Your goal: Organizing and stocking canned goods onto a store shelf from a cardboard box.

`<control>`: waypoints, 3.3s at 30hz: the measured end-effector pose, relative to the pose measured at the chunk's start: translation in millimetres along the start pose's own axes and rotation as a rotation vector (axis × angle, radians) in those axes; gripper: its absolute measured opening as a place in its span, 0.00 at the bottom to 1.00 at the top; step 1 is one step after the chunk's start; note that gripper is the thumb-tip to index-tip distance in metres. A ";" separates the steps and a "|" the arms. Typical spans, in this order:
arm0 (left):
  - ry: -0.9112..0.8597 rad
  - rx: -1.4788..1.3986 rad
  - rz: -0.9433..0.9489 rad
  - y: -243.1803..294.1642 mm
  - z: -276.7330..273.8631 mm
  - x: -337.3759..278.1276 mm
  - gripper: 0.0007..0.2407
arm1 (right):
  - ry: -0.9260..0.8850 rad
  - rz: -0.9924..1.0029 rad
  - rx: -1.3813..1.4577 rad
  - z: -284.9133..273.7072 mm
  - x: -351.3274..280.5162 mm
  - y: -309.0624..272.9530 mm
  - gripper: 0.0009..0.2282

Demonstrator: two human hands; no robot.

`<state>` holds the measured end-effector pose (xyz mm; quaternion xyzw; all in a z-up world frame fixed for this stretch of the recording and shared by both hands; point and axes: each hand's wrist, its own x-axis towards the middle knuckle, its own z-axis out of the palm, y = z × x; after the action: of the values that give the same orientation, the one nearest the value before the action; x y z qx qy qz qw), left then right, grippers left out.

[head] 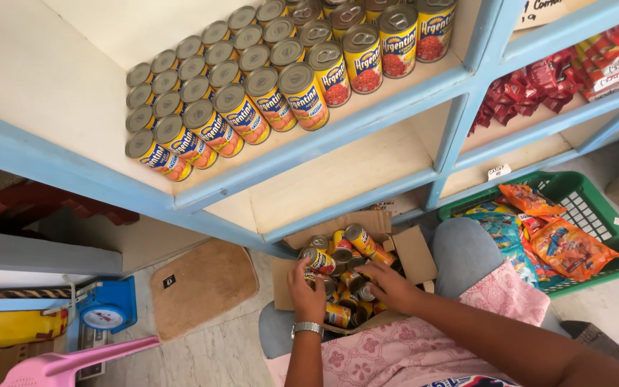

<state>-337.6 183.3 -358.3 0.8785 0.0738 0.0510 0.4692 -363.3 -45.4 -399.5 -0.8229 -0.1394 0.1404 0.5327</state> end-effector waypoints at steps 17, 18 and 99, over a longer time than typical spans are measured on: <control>-0.192 0.796 0.414 -26.4 61.3 13.6 0.32 | -0.155 0.010 -0.205 11.4 -7.0 11.2 0.28; -0.201 0.780 0.431 -30.4 61.7 11.7 0.32 | -0.151 0.012 -0.200 13.2 -7.8 10.8 0.27; -0.205 0.323 0.430 -61.3 57.7 -21.9 0.11 | 0.046 0.631 0.632 20.7 22.0 111.0 0.16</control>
<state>-355.0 166.0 -441.7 0.9380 -0.1547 0.0476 0.3065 -342.1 -63.5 -511.1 -0.6249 0.1801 0.3136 0.6919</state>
